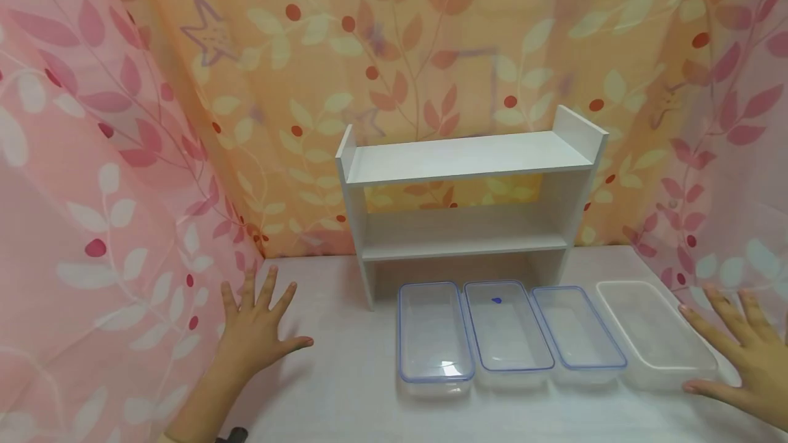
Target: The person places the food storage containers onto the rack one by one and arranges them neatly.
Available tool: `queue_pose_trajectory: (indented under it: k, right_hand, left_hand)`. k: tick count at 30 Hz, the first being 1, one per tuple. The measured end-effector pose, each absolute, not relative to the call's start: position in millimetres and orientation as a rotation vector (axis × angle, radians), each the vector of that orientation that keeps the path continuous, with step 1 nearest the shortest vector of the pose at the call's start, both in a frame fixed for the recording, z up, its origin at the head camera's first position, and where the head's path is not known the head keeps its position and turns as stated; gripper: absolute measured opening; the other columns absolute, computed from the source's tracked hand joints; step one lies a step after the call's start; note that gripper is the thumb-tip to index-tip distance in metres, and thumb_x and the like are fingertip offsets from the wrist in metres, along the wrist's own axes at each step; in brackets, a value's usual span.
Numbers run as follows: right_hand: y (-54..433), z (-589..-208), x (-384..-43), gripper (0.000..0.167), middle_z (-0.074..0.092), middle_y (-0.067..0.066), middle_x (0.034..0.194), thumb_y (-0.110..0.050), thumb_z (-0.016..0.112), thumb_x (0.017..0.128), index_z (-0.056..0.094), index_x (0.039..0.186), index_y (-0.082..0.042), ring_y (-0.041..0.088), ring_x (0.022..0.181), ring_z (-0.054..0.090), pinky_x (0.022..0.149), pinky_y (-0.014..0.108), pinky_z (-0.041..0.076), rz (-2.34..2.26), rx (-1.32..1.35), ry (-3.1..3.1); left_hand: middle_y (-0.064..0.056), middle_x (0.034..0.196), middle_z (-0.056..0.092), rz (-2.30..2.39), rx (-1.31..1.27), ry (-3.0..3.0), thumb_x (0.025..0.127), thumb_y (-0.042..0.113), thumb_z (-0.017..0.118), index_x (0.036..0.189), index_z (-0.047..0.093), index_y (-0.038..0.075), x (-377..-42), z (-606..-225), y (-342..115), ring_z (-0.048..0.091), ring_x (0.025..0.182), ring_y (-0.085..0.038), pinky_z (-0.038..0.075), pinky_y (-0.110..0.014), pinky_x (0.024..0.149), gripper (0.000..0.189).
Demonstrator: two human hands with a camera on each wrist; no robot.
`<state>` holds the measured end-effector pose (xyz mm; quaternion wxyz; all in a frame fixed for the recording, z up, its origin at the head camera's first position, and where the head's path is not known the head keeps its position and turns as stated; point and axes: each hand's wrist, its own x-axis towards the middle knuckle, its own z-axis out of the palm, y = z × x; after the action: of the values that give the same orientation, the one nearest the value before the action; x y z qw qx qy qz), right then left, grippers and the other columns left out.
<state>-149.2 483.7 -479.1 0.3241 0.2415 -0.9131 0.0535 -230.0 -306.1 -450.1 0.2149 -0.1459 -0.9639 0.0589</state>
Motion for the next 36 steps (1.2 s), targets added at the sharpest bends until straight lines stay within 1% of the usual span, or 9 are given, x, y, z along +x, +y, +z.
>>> queue_pose_trajectory:
  k: [4,7,12,14,18,24,28,32,36]
  right_hand:
    - [481,-479,-150,0.123,0.015,0.014,0.171,-0.091,0.067,0.058,0.034,0.161,-0.031,0.051,0.155,-0.005,0.114,0.076,-0.013,0.112,0.595,-2.386]
    - [479,-478,-152,0.122,0.017,0.016,0.170,-0.094,0.062,0.060,0.034,0.161,-0.031,0.053,0.154,-0.003,0.112,0.076,-0.016,0.076,0.605,-2.357]
    - [475,-477,-153,0.118,0.017,0.016,0.170,-0.096,0.055,0.065,0.035,0.160,-0.029,0.047,0.156,-0.003,0.111,0.076,-0.017,0.071,0.617,-2.343]
    - [474,-477,-152,0.117,0.018,0.017,0.170,-0.095,0.054,0.066,0.036,0.160,-0.027,0.048,0.156,-0.003,0.111,0.076,-0.017,0.082,0.625,-2.339]
    - [474,-476,-152,0.117,0.017,0.016,0.170,-0.092,0.060,0.065,0.036,0.160,-0.027,0.047,0.156,-0.003,0.110,0.078,-0.017,0.129,0.611,-2.364]
    - [470,-477,-149,0.125,0.012,0.012,0.172,-0.086,0.073,0.057,0.035,0.160,-0.027,0.045,0.156,-0.007,0.107,0.080,-0.017,0.186,0.542,-2.427]
    - [467,-480,-148,0.129,0.010,0.013,0.172,-0.077,0.082,0.052,0.036,0.160,-0.024,0.044,0.156,-0.006,0.104,0.083,-0.014,0.186,0.509,-2.448]
    - [463,-481,-147,0.133,0.006,0.014,0.173,-0.067,0.089,0.049,0.033,0.161,-0.021,0.043,0.156,-0.007,0.102,0.084,-0.013,0.201,0.489,-2.491]
    - [460,-481,-145,0.136,0.002,0.012,0.173,-0.058,0.093,0.048,0.030,0.162,-0.020,0.044,0.155,-0.010,0.101,0.082,-0.017,0.243,0.459,-2.534]
  left_hand:
    - [-0.021,0.168,0.021,0.161,-0.400,-2.669,0.069,0.090,0.063,0.153,0.051,0.021,-229,-448,-301,-0.011,0.156,-0.046,-0.008,-0.079,0.113,0.110]
    - [-0.022,0.168,0.023,0.162,-0.403,-2.657,0.068,0.089,0.065,0.152,0.051,0.021,-230,-450,-299,-0.009,0.156,-0.047,-0.005,-0.080,0.112,0.109]
    - [-0.023,0.167,0.024,0.142,-0.419,-2.622,0.068,0.089,0.065,0.152,0.052,0.020,-233,-456,-298,-0.009,0.156,-0.047,-0.013,-0.078,0.112,0.110]
    - [-0.023,0.166,0.025,0.127,-0.425,-2.605,0.068,0.090,0.064,0.152,0.052,0.020,-234,-457,-298,-0.009,0.156,-0.047,-0.014,-0.077,0.113,0.110]
    - [-0.023,0.165,0.028,0.095,-0.419,-2.584,0.068,0.090,0.064,0.152,0.052,0.019,-237,-457,-295,-0.008,0.156,-0.046,-0.014,-0.076,0.113,0.110]
    - [-0.023,0.165,0.029,0.038,-0.389,-2.576,0.069,0.090,0.064,0.152,0.051,0.019,-243,-460,-290,-0.003,0.155,-0.050,-0.014,-0.075,0.114,0.110]
    - [-0.021,0.167,0.026,-0.021,-0.369,-2.574,0.069,0.088,0.065,0.154,0.048,0.019,-246,-461,-286,-0.003,0.156,-0.048,-0.013,-0.075,0.114,0.111]
    - [-0.021,0.168,0.024,-0.102,-0.356,-2.582,0.070,0.086,0.066,0.156,0.045,0.019,-249,-463,-282,-0.009,0.157,-0.043,-0.009,-0.077,0.114,0.111]
    - [-0.022,0.167,0.025,-0.236,-0.353,-2.603,0.072,0.082,0.069,0.156,0.044,0.017,-250,-463,-275,-0.005,0.156,-0.046,-0.001,-0.080,0.113,0.109]
